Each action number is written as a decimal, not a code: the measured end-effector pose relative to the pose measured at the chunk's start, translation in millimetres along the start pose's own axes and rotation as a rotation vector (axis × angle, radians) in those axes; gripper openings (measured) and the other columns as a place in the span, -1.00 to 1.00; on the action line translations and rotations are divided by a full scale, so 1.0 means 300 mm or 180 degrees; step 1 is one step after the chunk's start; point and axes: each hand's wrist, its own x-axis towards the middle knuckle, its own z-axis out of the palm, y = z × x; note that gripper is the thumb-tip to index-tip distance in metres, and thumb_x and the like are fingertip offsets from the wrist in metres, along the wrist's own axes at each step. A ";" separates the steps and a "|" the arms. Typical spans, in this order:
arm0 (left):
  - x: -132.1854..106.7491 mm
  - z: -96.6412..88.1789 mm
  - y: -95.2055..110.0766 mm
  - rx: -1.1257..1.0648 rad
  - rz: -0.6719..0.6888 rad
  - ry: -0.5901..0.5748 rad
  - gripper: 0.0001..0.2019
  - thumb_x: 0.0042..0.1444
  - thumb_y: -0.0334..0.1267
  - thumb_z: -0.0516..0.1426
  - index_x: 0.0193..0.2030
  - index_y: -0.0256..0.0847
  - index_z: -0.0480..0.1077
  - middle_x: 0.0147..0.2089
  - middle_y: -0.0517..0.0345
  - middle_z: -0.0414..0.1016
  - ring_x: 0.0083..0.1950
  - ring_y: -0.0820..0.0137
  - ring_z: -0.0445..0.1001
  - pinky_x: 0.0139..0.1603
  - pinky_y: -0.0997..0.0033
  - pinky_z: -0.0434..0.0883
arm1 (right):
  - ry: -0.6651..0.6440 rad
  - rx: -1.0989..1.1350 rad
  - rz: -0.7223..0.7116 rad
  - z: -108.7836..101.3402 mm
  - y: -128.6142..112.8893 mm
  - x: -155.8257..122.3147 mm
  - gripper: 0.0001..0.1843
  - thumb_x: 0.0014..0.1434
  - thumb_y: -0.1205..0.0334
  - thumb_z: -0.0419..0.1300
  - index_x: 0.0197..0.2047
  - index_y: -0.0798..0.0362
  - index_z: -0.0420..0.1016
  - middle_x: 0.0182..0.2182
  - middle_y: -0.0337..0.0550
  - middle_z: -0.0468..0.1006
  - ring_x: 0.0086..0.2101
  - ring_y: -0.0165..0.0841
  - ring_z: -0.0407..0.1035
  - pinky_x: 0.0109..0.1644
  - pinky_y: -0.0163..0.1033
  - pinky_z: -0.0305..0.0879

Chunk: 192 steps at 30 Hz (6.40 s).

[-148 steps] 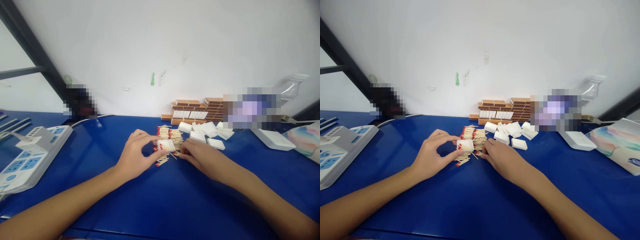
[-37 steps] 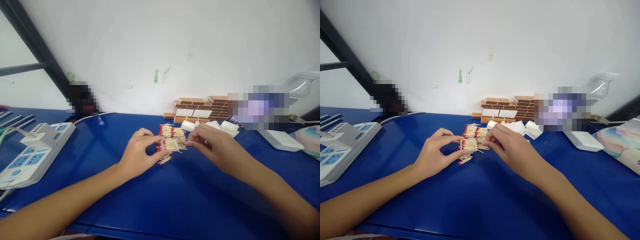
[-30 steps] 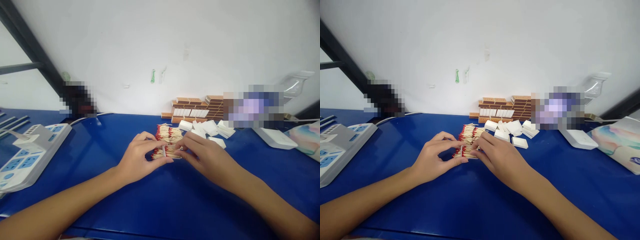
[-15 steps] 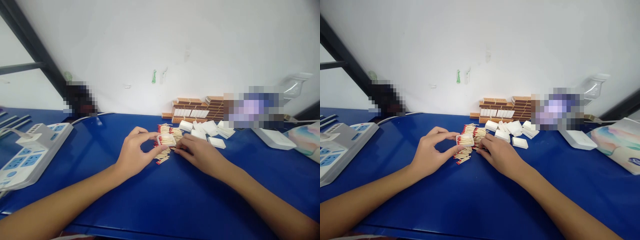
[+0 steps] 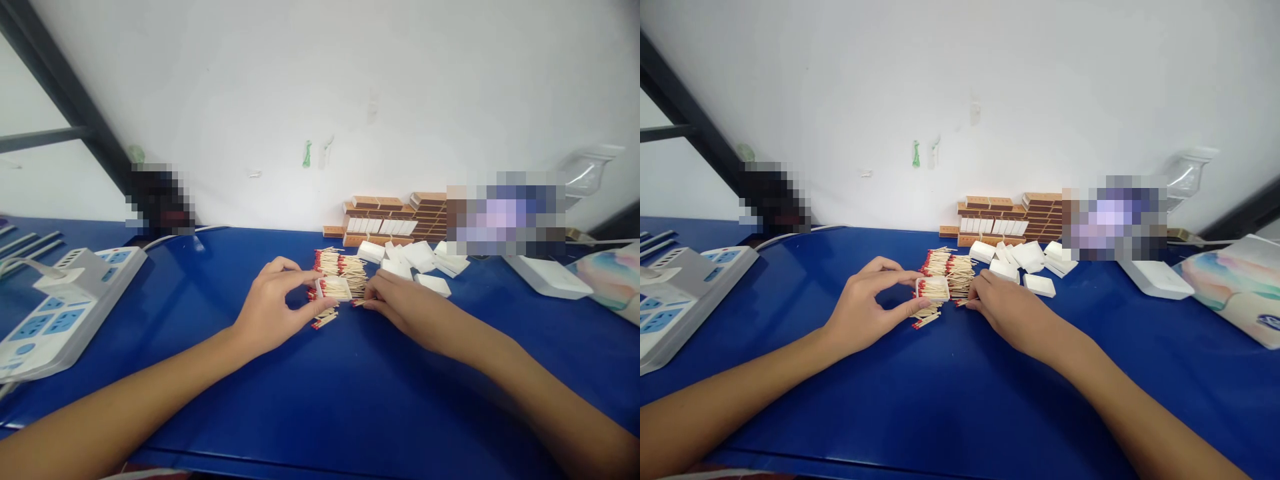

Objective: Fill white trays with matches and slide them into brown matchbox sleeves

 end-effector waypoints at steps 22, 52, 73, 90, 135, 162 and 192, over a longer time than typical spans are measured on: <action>-0.008 0.002 0.019 -0.0163 -0.0089 -0.0331 -0.63 0.15 -0.02 0.40 0.05 -0.11 0.65 -0.12 0.01 0.57 -0.11 0.27 0.58 -0.05 0.20 0.56 | 0.0924 0.0574 -0.0717 -0.011 -0.098 -0.011 -0.98 0.44 0.27 0.17 -0.09 -0.01 0.43 -0.19 -0.13 0.50 -0.29 -0.32 0.42 -0.24 -0.22 0.33; -0.011 0.003 0.029 -0.0406 -0.0197 -0.0210 -0.62 0.11 -0.03 0.43 0.03 -0.10 0.66 -0.11 0.04 0.59 -0.14 0.31 0.59 -0.08 0.25 0.59 | 0.1145 0.0707 -0.0882 -0.015 -0.079 0.001 -0.89 0.46 0.31 0.13 -0.09 -0.01 0.50 -0.24 -0.14 0.57 -0.29 -0.32 0.44 -0.24 -0.23 0.32; -0.005 0.002 0.037 -0.0368 -0.0152 -0.0025 -0.65 0.10 -0.08 0.44 0.01 -0.11 0.66 -0.10 0.04 0.62 -0.12 0.30 0.60 -0.05 0.25 0.58 | 0.1097 0.0483 -0.0769 -0.046 -0.089 -0.031 -0.92 0.44 0.24 0.17 -0.15 -0.01 0.46 -0.22 -0.13 0.50 -0.29 -0.31 0.39 -0.23 -0.21 0.29; -0.014 0.004 0.029 -0.0468 -0.0127 -0.0107 -0.63 0.10 -0.10 0.45 0.03 -0.12 0.65 -0.08 0.05 0.62 -0.12 0.32 0.61 -0.05 0.28 0.58 | 0.0943 0.0455 -0.0827 -0.028 -0.087 -0.018 -0.86 0.48 0.29 0.08 -0.13 0.01 0.46 -0.21 -0.11 0.48 -0.30 -0.30 0.43 -0.20 -0.20 0.34; -0.013 0.004 0.046 -0.0363 0.0472 -0.0453 -0.61 0.17 -0.01 0.39 0.06 -0.17 0.62 -0.04 -0.03 0.67 -0.02 0.21 0.62 0.01 0.14 0.56 | 0.0752 0.0815 -0.0891 -0.035 -0.130 -0.034 -0.93 0.45 0.29 0.17 -0.14 0.03 0.46 -0.21 -0.14 0.47 -0.26 -0.35 0.38 -0.22 -0.22 0.29; -0.011 -0.001 0.042 -0.0605 -0.0089 -0.0210 -0.68 0.13 -0.11 0.43 0.00 -0.11 0.64 -0.05 0.02 0.65 -0.05 0.26 0.63 0.02 0.20 0.61 | 0.1215 0.0749 -0.0961 -0.063 -0.094 -0.027 -0.85 0.46 0.27 0.15 -0.10 0.00 0.58 -0.28 -0.15 0.48 -0.35 -0.36 0.35 -0.28 -0.23 0.29; -0.005 -0.001 0.017 -0.0306 -0.0297 0.0024 -0.64 0.13 -0.03 0.41 0.01 -0.13 0.63 -0.08 0.02 0.62 -0.12 0.26 0.65 -0.01 0.14 0.64 | 0.0113 0.0308 -0.0195 -0.008 0.001 0.026 -0.85 0.43 0.26 0.16 -0.22 0.05 0.48 -0.23 -0.12 0.49 -0.28 -0.30 0.41 -0.20 -0.19 0.31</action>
